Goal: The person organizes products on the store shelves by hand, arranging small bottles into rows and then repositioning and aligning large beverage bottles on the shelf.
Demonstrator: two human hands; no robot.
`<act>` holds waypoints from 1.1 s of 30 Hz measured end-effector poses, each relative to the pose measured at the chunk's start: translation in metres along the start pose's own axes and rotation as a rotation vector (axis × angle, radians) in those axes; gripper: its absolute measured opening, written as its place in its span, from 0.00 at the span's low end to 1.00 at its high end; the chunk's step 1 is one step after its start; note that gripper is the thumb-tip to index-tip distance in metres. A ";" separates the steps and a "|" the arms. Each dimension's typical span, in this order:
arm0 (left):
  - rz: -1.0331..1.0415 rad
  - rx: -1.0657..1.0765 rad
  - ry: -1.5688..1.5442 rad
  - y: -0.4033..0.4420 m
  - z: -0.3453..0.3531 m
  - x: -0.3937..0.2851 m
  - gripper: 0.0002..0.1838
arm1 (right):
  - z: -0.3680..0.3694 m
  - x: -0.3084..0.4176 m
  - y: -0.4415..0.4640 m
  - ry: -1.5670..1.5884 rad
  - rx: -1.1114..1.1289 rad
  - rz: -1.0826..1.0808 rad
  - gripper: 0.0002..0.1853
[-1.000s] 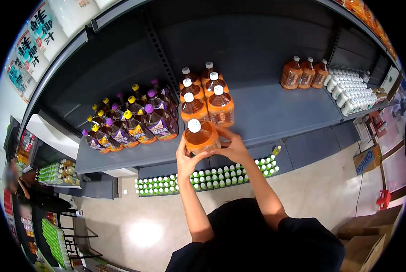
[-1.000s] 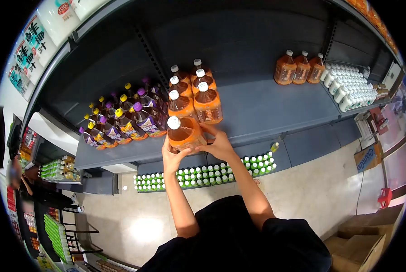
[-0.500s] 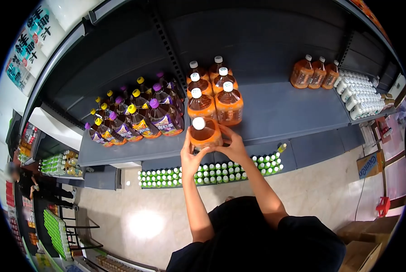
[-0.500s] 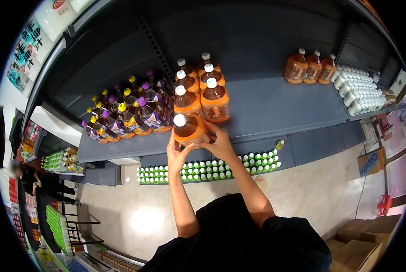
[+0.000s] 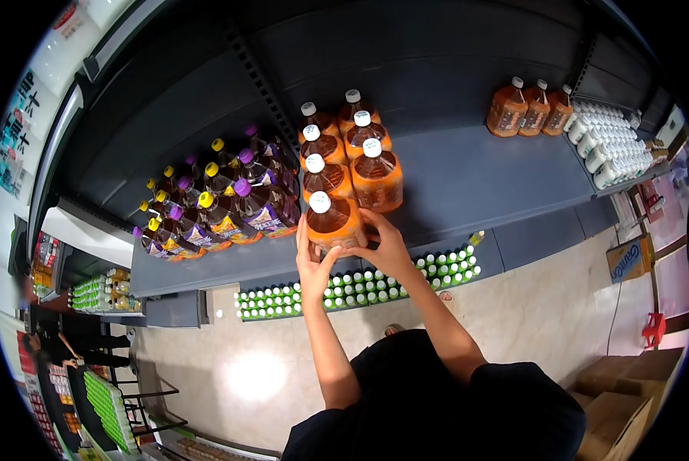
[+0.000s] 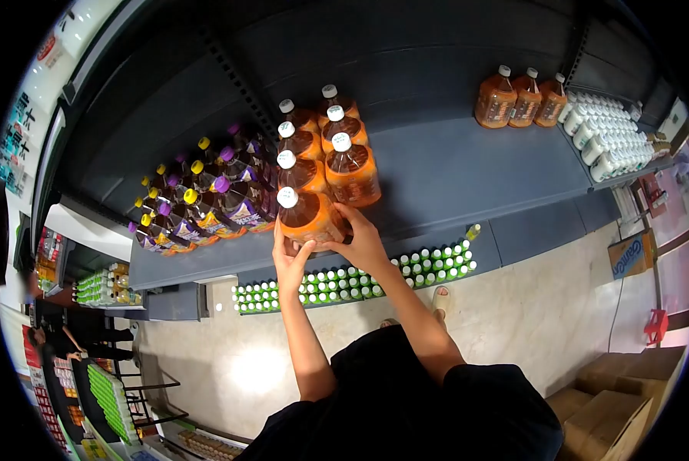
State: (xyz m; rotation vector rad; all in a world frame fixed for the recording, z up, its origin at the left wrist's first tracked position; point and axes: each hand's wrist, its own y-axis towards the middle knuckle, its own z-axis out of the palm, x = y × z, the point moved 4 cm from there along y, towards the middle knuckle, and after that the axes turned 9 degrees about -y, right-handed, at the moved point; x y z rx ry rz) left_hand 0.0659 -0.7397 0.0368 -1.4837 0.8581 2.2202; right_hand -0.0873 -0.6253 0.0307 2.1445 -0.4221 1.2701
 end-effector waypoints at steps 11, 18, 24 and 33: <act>-0.016 0.014 -0.054 -0.002 0.003 0.008 0.48 | -0.004 0.006 0.002 -0.156 -0.024 -0.083 0.48; 0.032 -0.015 -0.024 -0.009 0.011 0.007 0.45 | -0.005 0.007 -0.002 -0.107 -0.006 -0.058 0.48; 0.042 -0.035 0.024 -0.012 0.012 0.007 0.45 | -0.003 0.010 0.000 -0.090 0.005 -0.034 0.48; 0.218 -0.173 -0.064 -0.002 0.032 0.011 0.45 | 0.000 0.003 0.000 -0.044 0.054 0.005 0.49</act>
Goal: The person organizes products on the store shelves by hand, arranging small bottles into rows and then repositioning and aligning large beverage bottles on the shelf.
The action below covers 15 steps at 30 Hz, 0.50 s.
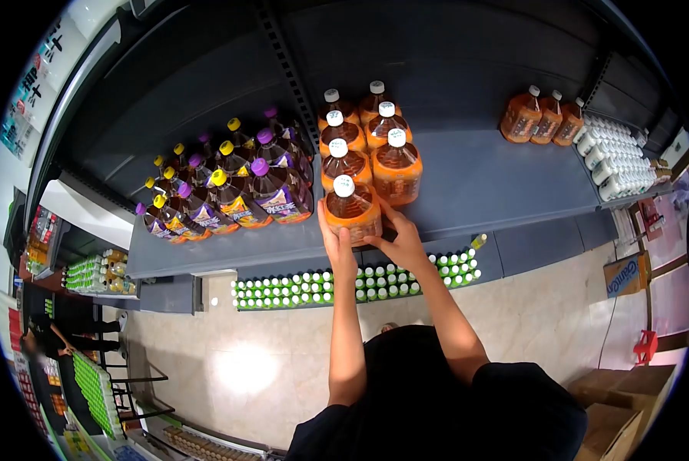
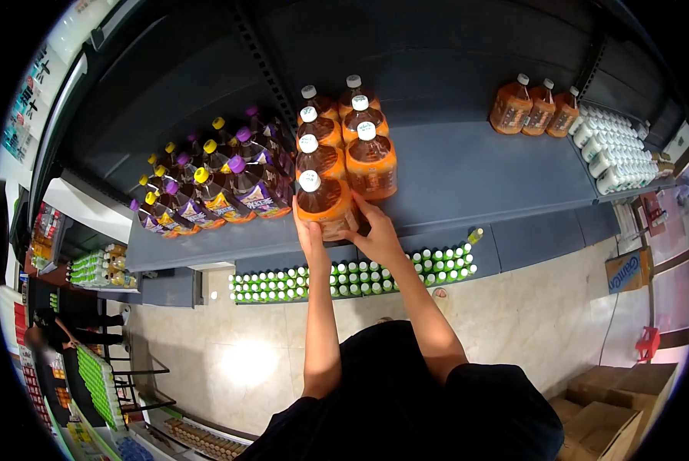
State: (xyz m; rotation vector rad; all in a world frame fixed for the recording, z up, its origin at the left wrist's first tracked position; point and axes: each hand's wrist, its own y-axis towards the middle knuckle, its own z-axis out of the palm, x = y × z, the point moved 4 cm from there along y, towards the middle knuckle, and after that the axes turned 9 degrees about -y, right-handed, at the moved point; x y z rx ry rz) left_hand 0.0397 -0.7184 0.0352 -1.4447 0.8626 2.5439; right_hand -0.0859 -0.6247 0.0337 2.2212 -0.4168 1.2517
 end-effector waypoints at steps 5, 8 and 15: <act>-0.009 0.050 -0.049 -0.003 -0.007 0.001 0.47 | -0.003 0.002 -0.001 0.012 -0.040 -0.109 0.47; 0.030 0.056 -0.012 0.001 -0.011 0.010 0.44 | -0.002 -0.005 0.005 0.006 -0.032 -0.111 0.46; 0.047 0.076 0.042 0.002 -0.013 0.021 0.43 | -0.001 -0.011 0.007 -0.017 -0.019 -0.101 0.48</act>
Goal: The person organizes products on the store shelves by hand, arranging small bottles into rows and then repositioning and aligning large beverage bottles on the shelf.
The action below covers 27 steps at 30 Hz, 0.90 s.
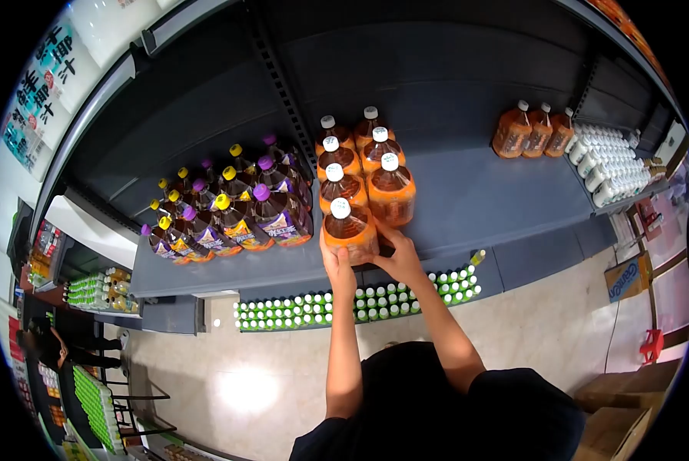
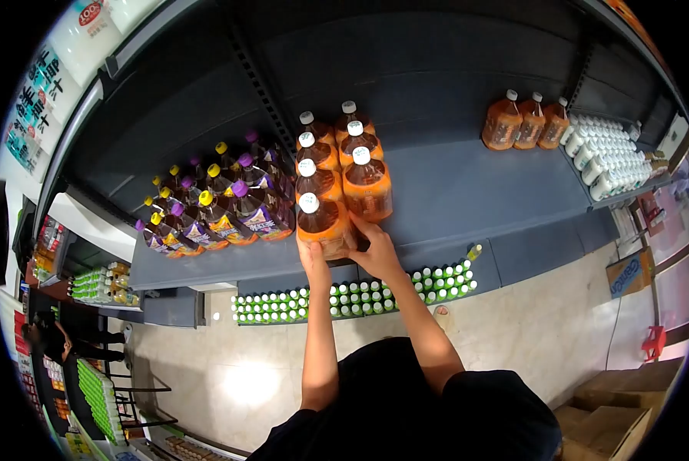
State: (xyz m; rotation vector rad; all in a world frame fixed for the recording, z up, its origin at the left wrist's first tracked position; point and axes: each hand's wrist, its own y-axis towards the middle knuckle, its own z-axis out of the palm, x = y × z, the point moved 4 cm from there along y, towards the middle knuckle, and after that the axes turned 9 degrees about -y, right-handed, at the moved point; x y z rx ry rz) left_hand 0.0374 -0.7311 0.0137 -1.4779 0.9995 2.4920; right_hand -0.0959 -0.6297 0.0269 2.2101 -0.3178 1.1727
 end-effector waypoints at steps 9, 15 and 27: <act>-0.063 -0.177 0.039 -0.010 0.015 -0.021 0.43 | -0.005 0.028 -0.004 0.039 0.019 0.110 0.46; -0.050 -0.163 0.042 -0.012 0.027 -0.032 0.45 | -0.013 0.040 -0.007 0.137 -0.051 0.133 0.39; -0.107 -0.071 0.020 -0.004 0.019 -0.021 0.46 | -0.002 0.040 -0.008 0.149 -0.208 0.061 0.32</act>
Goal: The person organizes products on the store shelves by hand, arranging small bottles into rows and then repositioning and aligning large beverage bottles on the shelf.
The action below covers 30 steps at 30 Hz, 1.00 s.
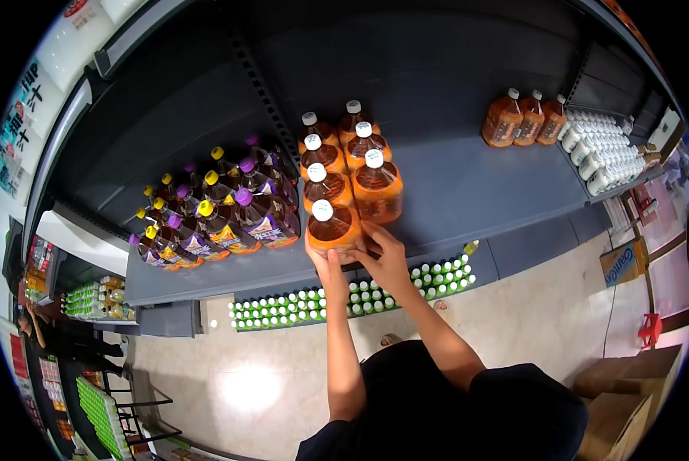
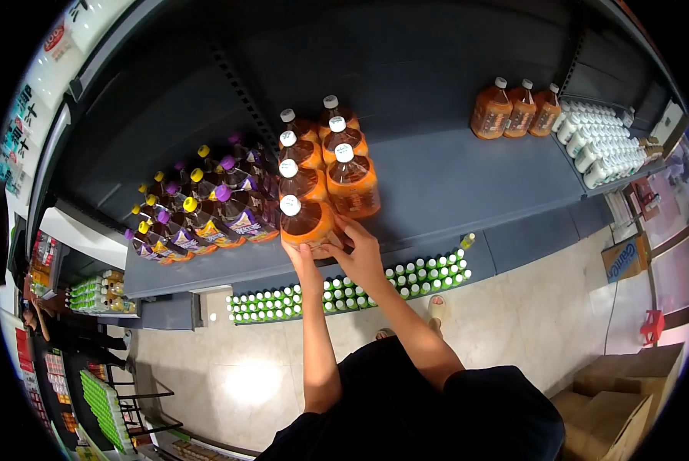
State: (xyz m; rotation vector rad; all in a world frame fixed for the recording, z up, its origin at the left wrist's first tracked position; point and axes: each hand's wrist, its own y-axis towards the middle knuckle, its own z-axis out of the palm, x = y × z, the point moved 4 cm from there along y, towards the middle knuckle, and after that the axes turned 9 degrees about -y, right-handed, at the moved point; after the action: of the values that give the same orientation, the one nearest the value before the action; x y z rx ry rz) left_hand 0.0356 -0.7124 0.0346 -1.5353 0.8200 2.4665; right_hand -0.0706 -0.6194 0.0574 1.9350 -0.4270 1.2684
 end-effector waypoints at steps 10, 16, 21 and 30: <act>0.128 -0.149 0.146 -0.015 0.006 -0.014 0.37 | -0.015 0.007 -0.003 -0.016 0.035 0.035 0.35; 0.128 -0.288 0.124 -0.029 0.002 -0.015 0.28 | -0.050 -0.015 -0.008 0.058 0.022 0.176 0.33; 0.330 -0.434 0.251 -0.032 0.012 -0.018 0.25 | -0.081 -0.025 -0.003 0.132 -0.094 0.211 0.25; 0.526 -0.576 0.429 -0.023 0.046 -0.046 0.26 | -0.125 -0.048 0.012 0.202 -0.185 0.212 0.18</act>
State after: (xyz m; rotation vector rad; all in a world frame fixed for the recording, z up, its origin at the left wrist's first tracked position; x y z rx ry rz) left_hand 0.0291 -0.6614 0.0806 -2.3683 0.6563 2.9708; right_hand -0.1779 -0.5395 0.0464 1.6218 -0.6349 1.4878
